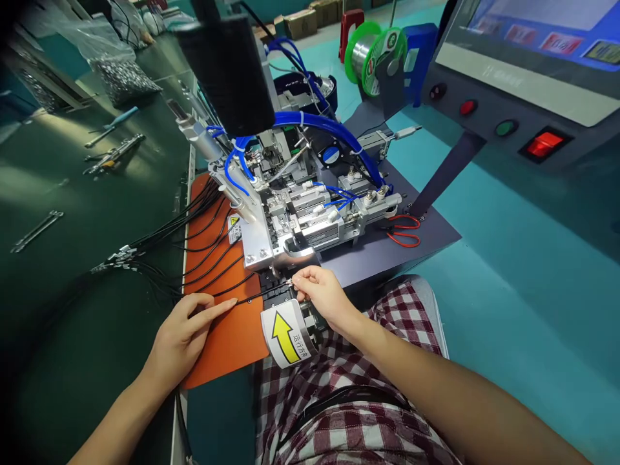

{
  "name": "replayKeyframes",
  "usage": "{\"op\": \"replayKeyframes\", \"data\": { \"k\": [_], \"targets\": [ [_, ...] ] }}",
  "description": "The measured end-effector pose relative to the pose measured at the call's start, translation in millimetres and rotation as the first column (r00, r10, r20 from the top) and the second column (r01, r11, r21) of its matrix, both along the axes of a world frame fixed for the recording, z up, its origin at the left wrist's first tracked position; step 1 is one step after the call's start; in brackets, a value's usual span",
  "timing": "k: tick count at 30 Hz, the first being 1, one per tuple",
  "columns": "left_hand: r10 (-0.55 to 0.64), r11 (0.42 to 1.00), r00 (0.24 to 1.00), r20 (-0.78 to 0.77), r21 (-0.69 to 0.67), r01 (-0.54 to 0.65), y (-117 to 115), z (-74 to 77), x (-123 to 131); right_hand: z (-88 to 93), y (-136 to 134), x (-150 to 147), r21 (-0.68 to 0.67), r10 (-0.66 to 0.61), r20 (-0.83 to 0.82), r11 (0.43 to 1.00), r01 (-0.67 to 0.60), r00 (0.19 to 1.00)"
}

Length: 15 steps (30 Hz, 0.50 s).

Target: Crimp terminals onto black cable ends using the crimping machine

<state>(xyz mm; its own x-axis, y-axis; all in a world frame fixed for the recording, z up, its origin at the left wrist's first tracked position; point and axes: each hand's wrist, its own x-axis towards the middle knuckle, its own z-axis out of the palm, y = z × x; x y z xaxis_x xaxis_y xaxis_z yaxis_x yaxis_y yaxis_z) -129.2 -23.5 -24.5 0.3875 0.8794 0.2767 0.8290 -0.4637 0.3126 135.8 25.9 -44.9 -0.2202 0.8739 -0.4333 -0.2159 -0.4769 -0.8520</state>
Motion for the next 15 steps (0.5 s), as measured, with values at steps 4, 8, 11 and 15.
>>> {"op": "replayKeyframes", "data": {
  "k": [4,8,11,15],
  "targets": [
    [0.043,0.996,0.994,0.096,-0.082,-0.035,-1,2.0,2,0.8,2,-1,-0.037,0.021,-0.022,0.999,-0.021,1.000],
    [0.043,0.998,0.992,0.121,-0.059,-0.036,-1,6.8,6,3.8,4,-2,-0.038,0.030,-0.024,0.999,-0.031,0.999],
    [0.030,0.999,0.992,0.126,-0.035,-0.026,-1,8.1,6,4.8,0,10,-0.024,0.017,-0.012,1.000,-0.017,1.000],
    [0.039,0.999,0.988,0.147,-0.010,-0.038,-1,2.1,4,-5.8,-26,49,-0.030,-0.027,0.034,0.999,0.028,0.999]
  ]
}}
